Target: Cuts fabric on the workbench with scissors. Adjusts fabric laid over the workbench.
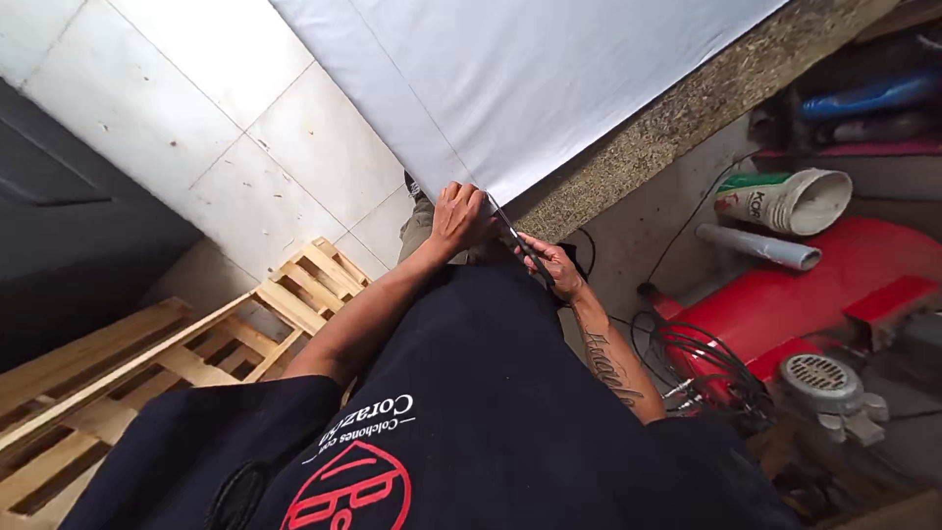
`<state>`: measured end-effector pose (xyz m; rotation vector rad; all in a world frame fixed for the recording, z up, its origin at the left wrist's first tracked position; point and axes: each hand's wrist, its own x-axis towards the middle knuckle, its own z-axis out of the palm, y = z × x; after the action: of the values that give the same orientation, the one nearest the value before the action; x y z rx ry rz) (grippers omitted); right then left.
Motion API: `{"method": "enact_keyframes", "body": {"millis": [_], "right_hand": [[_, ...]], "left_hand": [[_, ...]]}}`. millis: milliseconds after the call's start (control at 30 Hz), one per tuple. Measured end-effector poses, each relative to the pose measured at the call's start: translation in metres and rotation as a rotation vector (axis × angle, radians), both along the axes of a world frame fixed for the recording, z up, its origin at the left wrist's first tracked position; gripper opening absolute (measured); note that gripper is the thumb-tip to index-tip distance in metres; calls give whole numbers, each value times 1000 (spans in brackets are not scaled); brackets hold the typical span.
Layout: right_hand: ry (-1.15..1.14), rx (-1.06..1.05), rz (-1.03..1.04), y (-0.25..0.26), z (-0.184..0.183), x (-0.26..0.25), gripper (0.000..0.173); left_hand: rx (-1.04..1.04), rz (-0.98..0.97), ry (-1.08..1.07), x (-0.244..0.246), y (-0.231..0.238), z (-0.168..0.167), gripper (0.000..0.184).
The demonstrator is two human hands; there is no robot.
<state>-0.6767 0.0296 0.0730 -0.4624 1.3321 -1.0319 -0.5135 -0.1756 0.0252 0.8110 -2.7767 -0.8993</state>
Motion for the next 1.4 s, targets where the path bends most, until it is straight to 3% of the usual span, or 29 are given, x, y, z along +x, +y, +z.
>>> {"method": "enact_keyframes", "body": {"millis": [133, 367, 600, 767, 933, 1167, 1400], "right_hand": [[-7, -3, 22, -11, 5, 1, 50], [19, 42, 27, -23, 4, 8, 48], [74, 40, 44, -19, 8, 11, 49], [126, 24, 47, -8, 11, 9, 49], [84, 25, -1, -34, 4, 13, 46], [103, 16, 10, -34, 2, 13, 47], [128, 0, 13, -69, -3, 19, 49]], "left_hand": [[-141, 65, 218, 9, 17, -9, 19], [-236, 121, 350, 14, 35, -9, 13], [-195, 111, 358, 17, 34, -4, 14], [-132, 106, 362, 21, 29, 0, 13], [-23, 89, 387, 22, 22, 2, 13], [323, 35, 312, 30, 0, -4, 15], [394, 5, 309, 32, -10, -11, 14]]}}
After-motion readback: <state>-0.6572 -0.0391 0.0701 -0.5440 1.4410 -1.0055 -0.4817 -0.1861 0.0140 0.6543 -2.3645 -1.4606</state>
